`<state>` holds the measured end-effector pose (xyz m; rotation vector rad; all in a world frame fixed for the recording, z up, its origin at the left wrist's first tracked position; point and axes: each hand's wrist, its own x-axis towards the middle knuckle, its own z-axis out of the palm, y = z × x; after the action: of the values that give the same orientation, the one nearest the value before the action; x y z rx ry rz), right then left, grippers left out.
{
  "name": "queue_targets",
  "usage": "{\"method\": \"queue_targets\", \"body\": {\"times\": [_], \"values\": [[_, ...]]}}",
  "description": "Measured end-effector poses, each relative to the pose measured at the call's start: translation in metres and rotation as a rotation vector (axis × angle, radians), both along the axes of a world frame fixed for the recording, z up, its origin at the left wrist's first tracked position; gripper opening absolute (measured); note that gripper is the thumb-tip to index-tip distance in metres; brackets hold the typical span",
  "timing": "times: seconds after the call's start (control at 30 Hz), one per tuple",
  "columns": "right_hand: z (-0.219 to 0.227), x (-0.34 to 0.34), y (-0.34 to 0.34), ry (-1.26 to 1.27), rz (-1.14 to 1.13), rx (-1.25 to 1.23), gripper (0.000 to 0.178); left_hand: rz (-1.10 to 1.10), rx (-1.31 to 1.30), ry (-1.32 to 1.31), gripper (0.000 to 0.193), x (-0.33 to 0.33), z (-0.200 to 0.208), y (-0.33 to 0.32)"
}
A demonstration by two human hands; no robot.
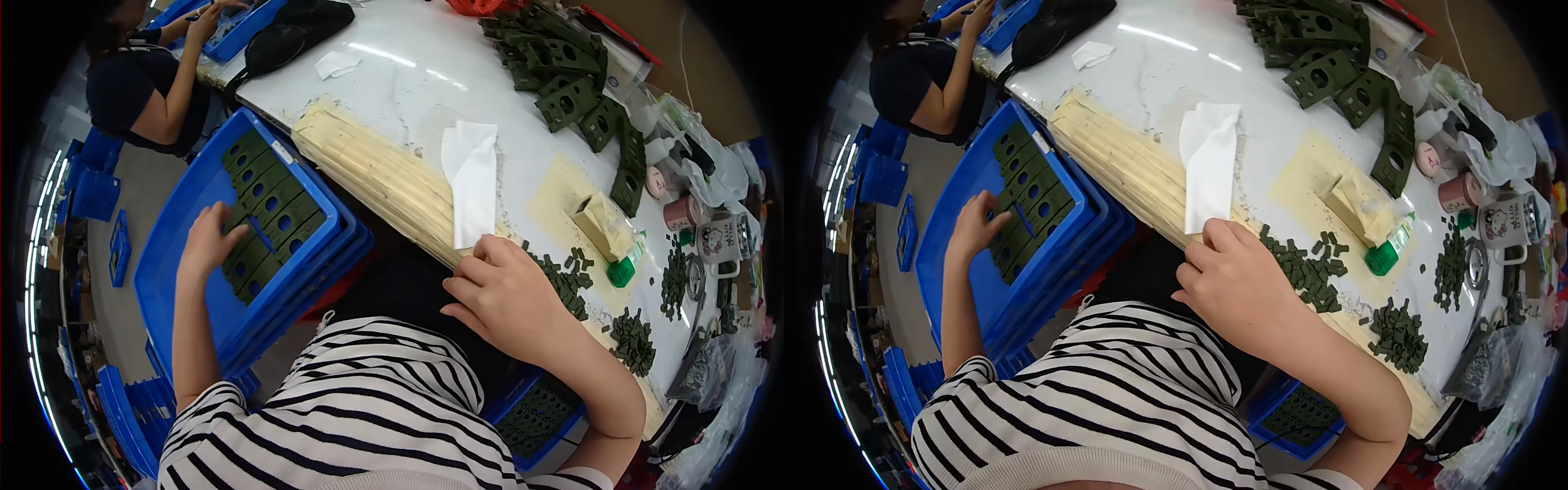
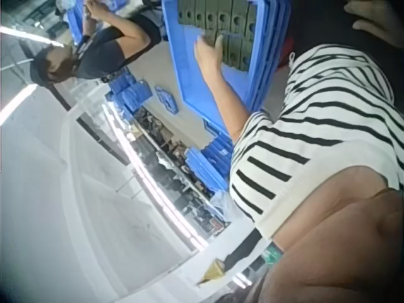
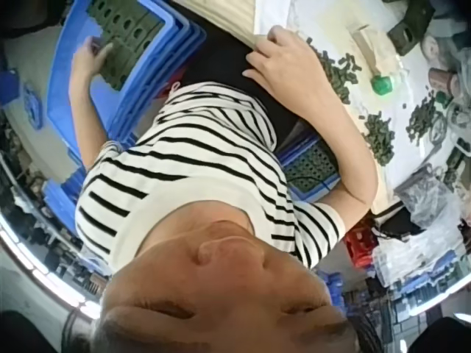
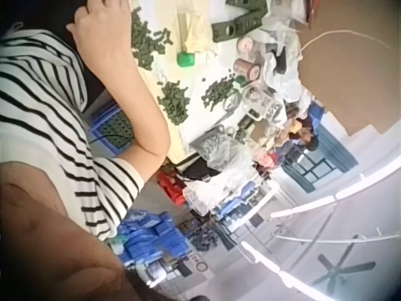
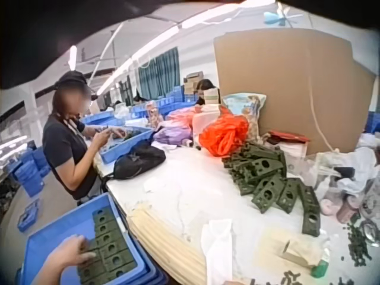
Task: Assembling plastic toy tank components by applying adhesive and attaching small green parts.
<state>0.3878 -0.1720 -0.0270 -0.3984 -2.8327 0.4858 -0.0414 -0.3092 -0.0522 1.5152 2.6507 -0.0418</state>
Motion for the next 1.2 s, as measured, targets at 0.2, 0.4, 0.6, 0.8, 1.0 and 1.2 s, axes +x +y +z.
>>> {"method": "queue_targets", "body": {"times": [0.2, 0.4, 0.6, 0.8, 1.0, 1.2], "values": [[-0.008, -0.002, -0.001, 0.040, 0.007, 0.059, 0.022, 0.241, -0.092, -0.019, 0.072, -0.095, -0.023, -0.047], [-0.009, 0.001, 0.000, 0.028, 0.001, 0.053, 0.022, 0.430, -0.008, -0.460, 0.067, -0.077, -0.038, -0.045], [-0.005, 0.001, -0.001, 0.000, 0.000, 0.069, 0.024, 0.475, -0.062, -0.374, 0.061, -0.044, -0.010, -0.017], [0.025, 0.001, 0.002, 0.291, -0.003, 0.021, 0.019, -0.018, 0.276, -0.010, 0.041, -0.006, 0.047, 0.039], [0.068, 0.014, -0.014, 0.341, 0.016, 0.144, 0.020, -0.983, 0.840, 0.016, 0.034, 0.167, 0.128, 0.198], [0.056, 0.019, -0.004, 0.364, -0.007, 0.276, 0.022, -1.341, 0.792, 0.189, 0.030, 0.312, 0.105, 0.405]]}}
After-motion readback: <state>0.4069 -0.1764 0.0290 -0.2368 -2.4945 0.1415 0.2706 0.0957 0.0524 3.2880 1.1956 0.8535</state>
